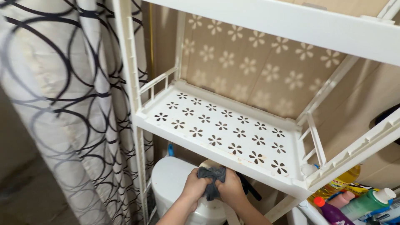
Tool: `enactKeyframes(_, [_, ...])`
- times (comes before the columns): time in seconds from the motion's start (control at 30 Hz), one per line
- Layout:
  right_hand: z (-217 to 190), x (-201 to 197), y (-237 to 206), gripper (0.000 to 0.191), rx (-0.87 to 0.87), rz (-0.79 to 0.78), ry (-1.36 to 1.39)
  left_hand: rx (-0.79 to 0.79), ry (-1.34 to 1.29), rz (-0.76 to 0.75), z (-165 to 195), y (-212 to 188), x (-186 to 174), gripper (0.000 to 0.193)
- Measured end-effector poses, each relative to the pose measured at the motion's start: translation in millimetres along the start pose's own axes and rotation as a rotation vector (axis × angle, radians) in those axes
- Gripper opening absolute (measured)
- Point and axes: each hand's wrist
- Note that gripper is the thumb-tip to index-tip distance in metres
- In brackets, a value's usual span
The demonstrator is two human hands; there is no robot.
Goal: The person wipes the surfaces of a white plastic bathroom shelf with a grey cloth. They repeatedly dip the cloth into a white bucket of water, wring it out, and wipe the top and lower shelves of the unit.
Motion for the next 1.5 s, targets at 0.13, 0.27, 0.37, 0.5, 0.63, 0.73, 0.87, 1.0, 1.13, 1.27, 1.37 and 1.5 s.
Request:
enactKeyframes(0.13, [42.7,-1.4,42.1,0.056,-0.362,0.015,-0.389,0.303,0.475,0.178,-10.5,50.9,51.9,0.053])
enactKeyframes(0.27, [63.1,20.6,74.9,0.038,-0.096,-0.358,-0.636,-0.053,0.102,0.072,-24.4,93.7,83.6,0.048])
enactKeyframes(0.37, [88.2,36.8,87.2,0.038,-0.016,-0.537,-0.643,-0.195,-0.184,0.091,-37.8,114.3,97.7,0.050])
enactKeyframes(0.5, [114.9,56.0,92.1,0.047,-0.102,-0.660,-0.562,-0.340,-0.460,0.117,-45.3,126.6,109.0,0.053])
enactKeyframes(0.63, [119.0,52.2,98.5,0.038,-0.051,-0.559,-0.585,-0.353,-0.476,0.169,-50.9,133.3,111.1,0.054])
enactKeyframes(0.73, [102.6,36.2,99.4,0.034,-0.030,-0.442,-0.538,-0.394,-0.404,0.217,-54.0,136.2,107.0,0.056])
enactKeyframes(0.87, [85.1,14.4,93.9,0.033,-0.114,-0.169,-0.179,-0.370,-0.370,0.234,-51.1,135.5,106.4,0.057])
enactKeyframes(1.0, [89.1,21.6,89.4,0.032,-0.151,0.042,0.049,-0.293,-0.474,0.149,-46.4,135.5,111.5,0.060])
enactKeyframes(1.13, [103.3,40.9,87.7,0.029,-0.188,0.132,0.156,-0.261,-0.382,0.216,-44.3,134.9,115.8,0.057])
enactKeyframes(1.27, [105.7,40.1,84.3,0.027,-0.280,0.127,-0.019,-0.226,-0.230,0.319,-48.4,130.3,114.0,0.059])
enactKeyframes(1.37, [99.4,28.2,82.2,0.027,-0.286,0.091,-0.272,-0.167,-0.084,0.308,-50.0,123.4,113.0,0.062])
enactKeyframes(1.5, [86.0,13.9,79.7,0.029,-0.097,0.029,-0.232,-0.183,-0.088,0.316,-44.9,120.4,113.9,0.051])
Point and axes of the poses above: each hand's wrist, its own y-axis towards the middle knuckle, its own x-axis out of the palm, z = x × y, and after that the axes turned 4 degrees about y, right-handed
